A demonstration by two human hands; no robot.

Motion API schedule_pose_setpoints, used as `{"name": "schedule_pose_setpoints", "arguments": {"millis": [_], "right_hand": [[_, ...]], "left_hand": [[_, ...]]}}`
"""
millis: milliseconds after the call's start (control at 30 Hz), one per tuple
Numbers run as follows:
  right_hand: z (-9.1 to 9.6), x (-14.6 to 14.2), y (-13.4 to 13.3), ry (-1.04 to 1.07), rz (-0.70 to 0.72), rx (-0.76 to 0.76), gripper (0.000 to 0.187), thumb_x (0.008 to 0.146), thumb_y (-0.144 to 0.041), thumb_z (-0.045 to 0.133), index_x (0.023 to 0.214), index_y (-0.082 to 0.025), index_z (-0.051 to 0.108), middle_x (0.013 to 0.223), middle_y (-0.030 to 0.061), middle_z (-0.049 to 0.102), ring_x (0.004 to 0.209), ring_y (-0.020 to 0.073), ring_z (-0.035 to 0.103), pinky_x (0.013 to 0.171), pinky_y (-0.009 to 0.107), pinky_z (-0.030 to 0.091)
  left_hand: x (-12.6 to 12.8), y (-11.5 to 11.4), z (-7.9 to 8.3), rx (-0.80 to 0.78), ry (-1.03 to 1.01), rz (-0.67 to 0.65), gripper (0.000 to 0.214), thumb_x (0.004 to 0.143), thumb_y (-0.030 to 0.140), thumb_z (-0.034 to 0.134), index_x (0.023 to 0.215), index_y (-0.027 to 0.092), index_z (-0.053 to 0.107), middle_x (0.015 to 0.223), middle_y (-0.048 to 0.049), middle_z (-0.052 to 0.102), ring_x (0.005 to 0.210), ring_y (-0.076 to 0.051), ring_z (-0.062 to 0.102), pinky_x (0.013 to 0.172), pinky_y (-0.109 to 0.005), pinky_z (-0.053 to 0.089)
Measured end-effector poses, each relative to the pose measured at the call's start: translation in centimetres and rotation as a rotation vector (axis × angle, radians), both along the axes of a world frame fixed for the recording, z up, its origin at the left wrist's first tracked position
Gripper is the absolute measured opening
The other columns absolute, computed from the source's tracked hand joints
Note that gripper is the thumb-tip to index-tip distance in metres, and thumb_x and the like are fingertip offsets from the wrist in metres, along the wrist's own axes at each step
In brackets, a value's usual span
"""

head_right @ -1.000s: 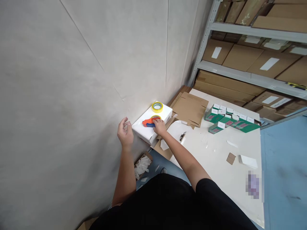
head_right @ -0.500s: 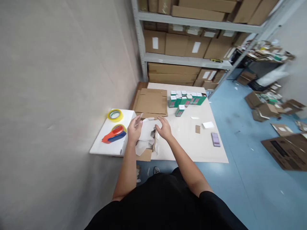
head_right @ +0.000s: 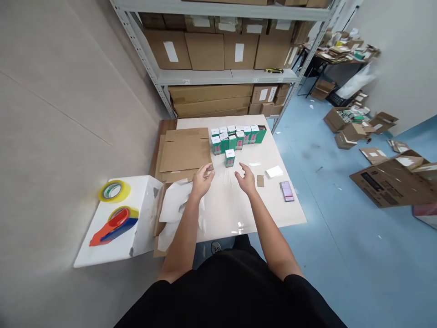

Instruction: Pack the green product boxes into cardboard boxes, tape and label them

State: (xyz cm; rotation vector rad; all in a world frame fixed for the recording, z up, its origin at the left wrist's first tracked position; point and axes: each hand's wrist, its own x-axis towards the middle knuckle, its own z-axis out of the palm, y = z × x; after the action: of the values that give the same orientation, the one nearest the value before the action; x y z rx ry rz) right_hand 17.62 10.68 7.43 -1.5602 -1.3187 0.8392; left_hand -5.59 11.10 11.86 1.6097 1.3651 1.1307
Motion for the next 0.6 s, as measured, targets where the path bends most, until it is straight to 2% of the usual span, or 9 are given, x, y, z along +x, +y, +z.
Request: {"name": "schedule_pose_setpoints", "arguments": {"millis": [167, 300, 400, 500, 600], "right_hand": [[-3.6, 2.2, 7.0, 0.118, 0.049, -0.057, 0.06, 0.089, -0.043, 0.066, 0.147, -0.029, 0.059, 0.154, 0.0112, 0.057, 0.132, 0.0331, 0.059, 0.107, 0.054, 0.052], [-7.6, 3.8, 13.2, 0.126, 0.133, -0.141, 0.072, 0.085, -0.041, 0.07, 0.154, -0.028, 0.053, 0.158, 0.0133, 0.052, 0.131, 0.0343, 0.061, 0.107, 0.054, 0.052], [-10.9, 4.6, 17.4, 0.091, 0.225, -0.169, 0.083, 0.081, -0.037, 0.074, 0.158, -0.026, 0.047, 0.162, 0.0142, 0.047, 0.135, 0.0359, 0.058, 0.112, 0.056, 0.048], [-13.8, 5.1, 20.6, 0.062, 0.284, -0.206, 0.086, 0.079, -0.034, 0.074, 0.16, -0.024, 0.045, 0.163, 0.0147, 0.047, 0.142, 0.0366, 0.053, 0.116, 0.057, 0.045], [-16.0, 5.6, 22.3, 0.041, 0.304, -0.28, 0.088, 0.079, -0.034, 0.074, 0.16, -0.022, 0.044, 0.163, 0.0148, 0.047, 0.143, 0.0365, 0.051, 0.117, 0.056, 0.044]], "left_hand": [[2.7, 4.6, -3.1, -0.112, 0.099, 0.03, 0.043, 0.098, 0.032, 0.059, 0.14, 0.024, 0.065, 0.142, -0.0126, 0.063, 0.124, -0.025, 0.064, 0.098, -0.039, 0.058], [5.5, 9.9, -6.7, -0.237, 0.167, 0.021, 0.047, 0.098, 0.032, 0.059, 0.144, 0.024, 0.062, 0.147, -0.0125, 0.06, 0.122, -0.025, 0.063, 0.095, -0.037, 0.059], [7.7, 14.2, -9.5, -0.322, 0.241, 0.0, 0.051, 0.097, 0.031, 0.061, 0.147, 0.023, 0.06, 0.148, -0.0132, 0.059, 0.116, -0.025, 0.066, 0.101, -0.04, 0.056], [9.7, 18.3, -12.2, -0.338, 0.341, -0.01, 0.049, 0.097, 0.032, 0.062, 0.145, 0.021, 0.062, 0.147, -0.0147, 0.059, 0.121, -0.028, 0.064, 0.109, -0.042, 0.05], [10.8, 21.1, -14.6, -0.349, 0.41, 0.008, 0.049, 0.097, 0.04, 0.065, 0.143, 0.02, 0.064, 0.151, -0.0158, 0.055, 0.133, -0.031, 0.056, 0.113, -0.041, 0.045]]}}
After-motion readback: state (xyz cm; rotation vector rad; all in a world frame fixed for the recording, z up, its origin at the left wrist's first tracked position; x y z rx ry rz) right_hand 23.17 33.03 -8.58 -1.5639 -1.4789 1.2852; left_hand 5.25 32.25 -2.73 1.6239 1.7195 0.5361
